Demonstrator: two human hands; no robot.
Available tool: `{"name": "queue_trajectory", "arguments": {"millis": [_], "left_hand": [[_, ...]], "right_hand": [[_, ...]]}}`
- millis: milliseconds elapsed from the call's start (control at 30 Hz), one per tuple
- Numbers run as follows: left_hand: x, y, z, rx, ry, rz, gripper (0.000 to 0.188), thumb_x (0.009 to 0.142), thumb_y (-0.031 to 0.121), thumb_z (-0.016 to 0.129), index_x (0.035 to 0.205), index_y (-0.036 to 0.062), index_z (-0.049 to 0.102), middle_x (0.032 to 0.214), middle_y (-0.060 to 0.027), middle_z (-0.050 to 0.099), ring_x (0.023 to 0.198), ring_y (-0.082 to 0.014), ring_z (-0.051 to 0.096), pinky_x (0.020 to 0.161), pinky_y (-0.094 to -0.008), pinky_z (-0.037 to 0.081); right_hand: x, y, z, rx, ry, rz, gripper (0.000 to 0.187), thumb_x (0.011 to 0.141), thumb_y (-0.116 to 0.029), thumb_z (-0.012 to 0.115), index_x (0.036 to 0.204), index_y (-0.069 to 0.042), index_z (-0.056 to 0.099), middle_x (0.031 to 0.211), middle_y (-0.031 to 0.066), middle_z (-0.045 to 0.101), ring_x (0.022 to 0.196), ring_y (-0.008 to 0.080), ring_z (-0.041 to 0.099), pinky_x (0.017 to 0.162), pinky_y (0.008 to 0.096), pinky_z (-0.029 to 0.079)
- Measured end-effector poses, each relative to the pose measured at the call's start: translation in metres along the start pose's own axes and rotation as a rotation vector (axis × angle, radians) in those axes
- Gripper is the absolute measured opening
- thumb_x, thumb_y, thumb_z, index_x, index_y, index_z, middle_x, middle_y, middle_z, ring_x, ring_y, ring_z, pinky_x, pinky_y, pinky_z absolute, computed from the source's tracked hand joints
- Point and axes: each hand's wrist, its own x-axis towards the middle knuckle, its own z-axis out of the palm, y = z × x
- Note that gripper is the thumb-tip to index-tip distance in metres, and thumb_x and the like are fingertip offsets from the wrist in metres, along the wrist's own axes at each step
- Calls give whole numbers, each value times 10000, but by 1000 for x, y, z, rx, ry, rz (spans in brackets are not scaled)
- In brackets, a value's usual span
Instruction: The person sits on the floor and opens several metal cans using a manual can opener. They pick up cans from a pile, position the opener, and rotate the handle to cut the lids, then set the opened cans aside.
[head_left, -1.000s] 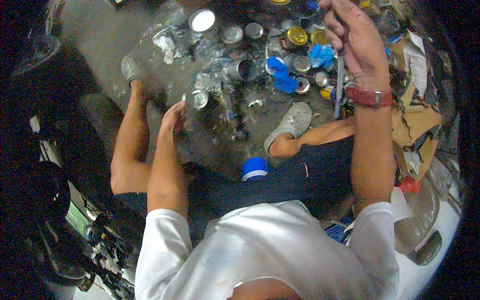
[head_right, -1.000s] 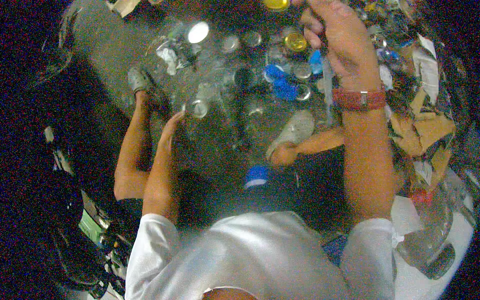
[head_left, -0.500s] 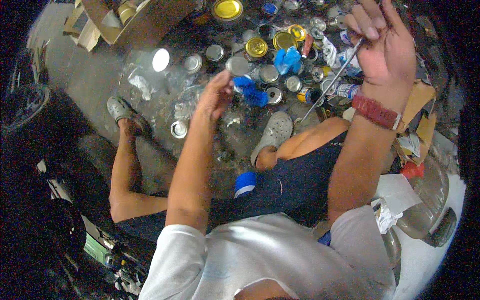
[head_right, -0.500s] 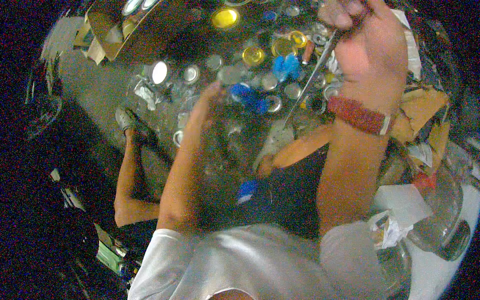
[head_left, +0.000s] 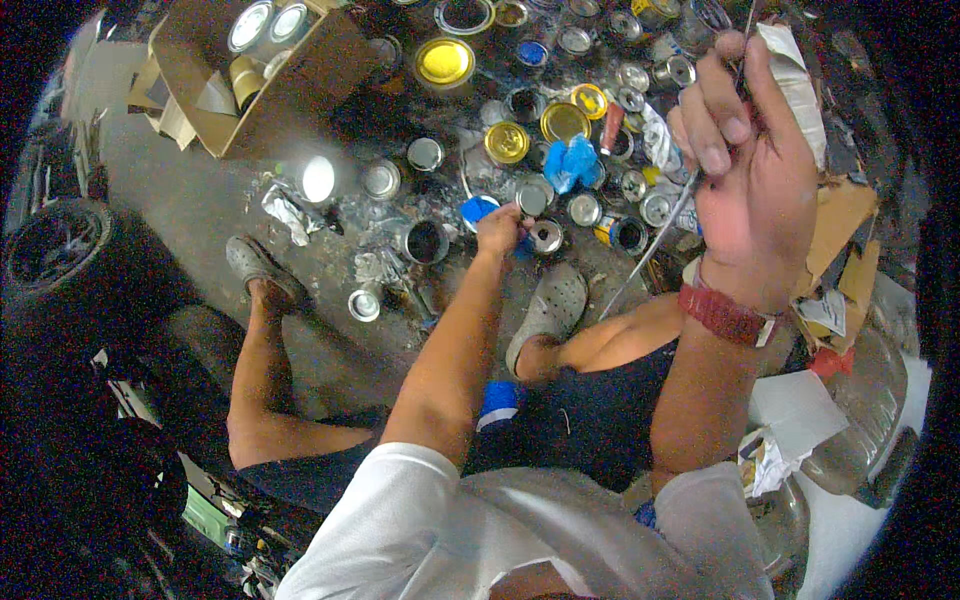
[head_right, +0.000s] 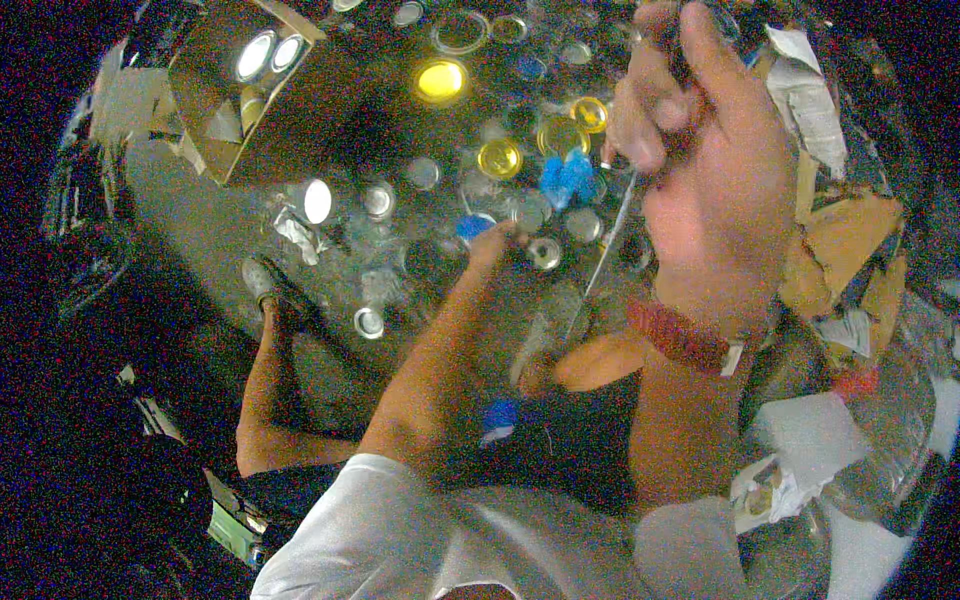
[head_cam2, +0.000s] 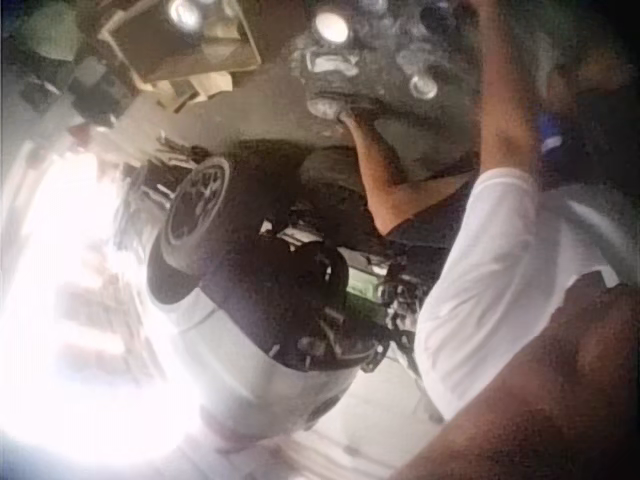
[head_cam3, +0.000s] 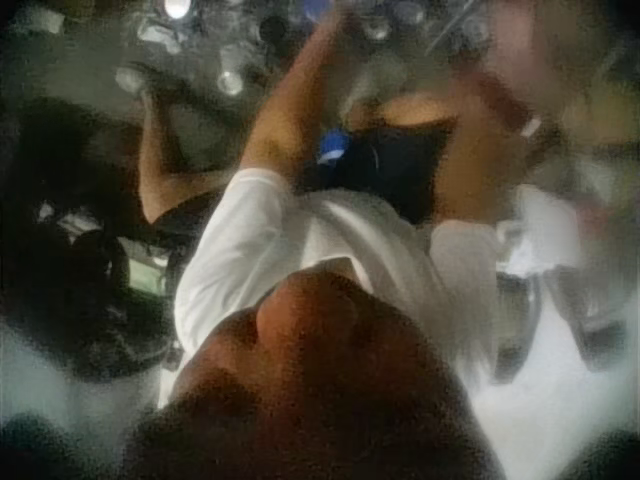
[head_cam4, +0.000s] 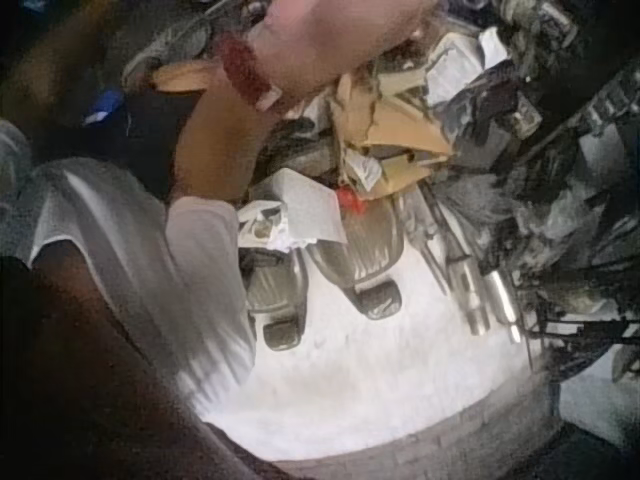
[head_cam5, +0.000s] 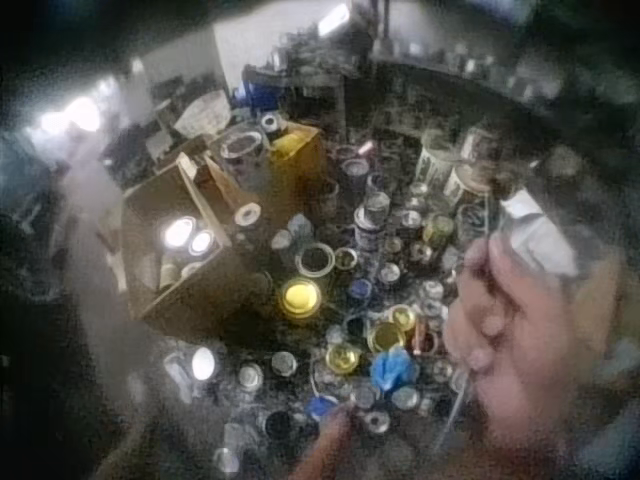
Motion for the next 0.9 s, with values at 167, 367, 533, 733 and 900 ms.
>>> {"name": "queue_trajectory", "arguments": {"millis": [167, 367, 533, 733, 900], "left_hand": [[-38, 44, 8, 138, -5, 42, 337, 1104, 142, 590, 1369, -49, 674, 1048, -113, 785, 795, -218, 792, 593, -323, 567], [-19, 22, 13, -183, -81, -107, 395, 1121, 172, 575, 1443, -55, 591, 1064, -144, 774, 769, -226, 786, 555, -321, 573], [-23, 25, 7, -172, -62, -133, 414, 1114, 178, 589, 1443, -71, 569, 1019, -151, 772, 758, -237, 787, 597, -318, 608], [-56, 81, -18, 182, -183, -22, 372, 1097, 208, 620, 1363, -48, 654, 980, -146, 791, 852, -258, 802, 657, -354, 619], [-32, 163, -68, 766, 526, 865, 312, 971, 213, 722, 1194, -5, 718, 1076, -235, 776, 981, -443, 738, 899, -506, 580]], "right_hand": [[0, 10, 14, 24, 57, 13, 324, 1192, -282, 457, 1184, -46, 679, 681, -42, 384, 537, 81, 368, 544, 263, 297], [3, 16, 20, 65, 27, 50, 326, 1190, -286, 462, 1188, -45, 682, 682, -42, 397, 535, 79, 368, 543, 245, 305], [4, 21, 24, 74, 22, 64, 329, 1192, -289, 456, 1194, -52, 684, 672, -50, 395, 522, 77, 361, 542, 242, 303], [4, 23, 24, 43, 57, 78, 345, 1198, -301, 436, 1188, -62, 685, 657, -57, 381, 506, 74, 354, 529, 252, 295], [-3, 16, 33, 34, 89, 73, 338, 1206, -306, 402, 1184, -80, 653, 641, -54, 369, 477, 77, 333, 506, 258, 286]]}}
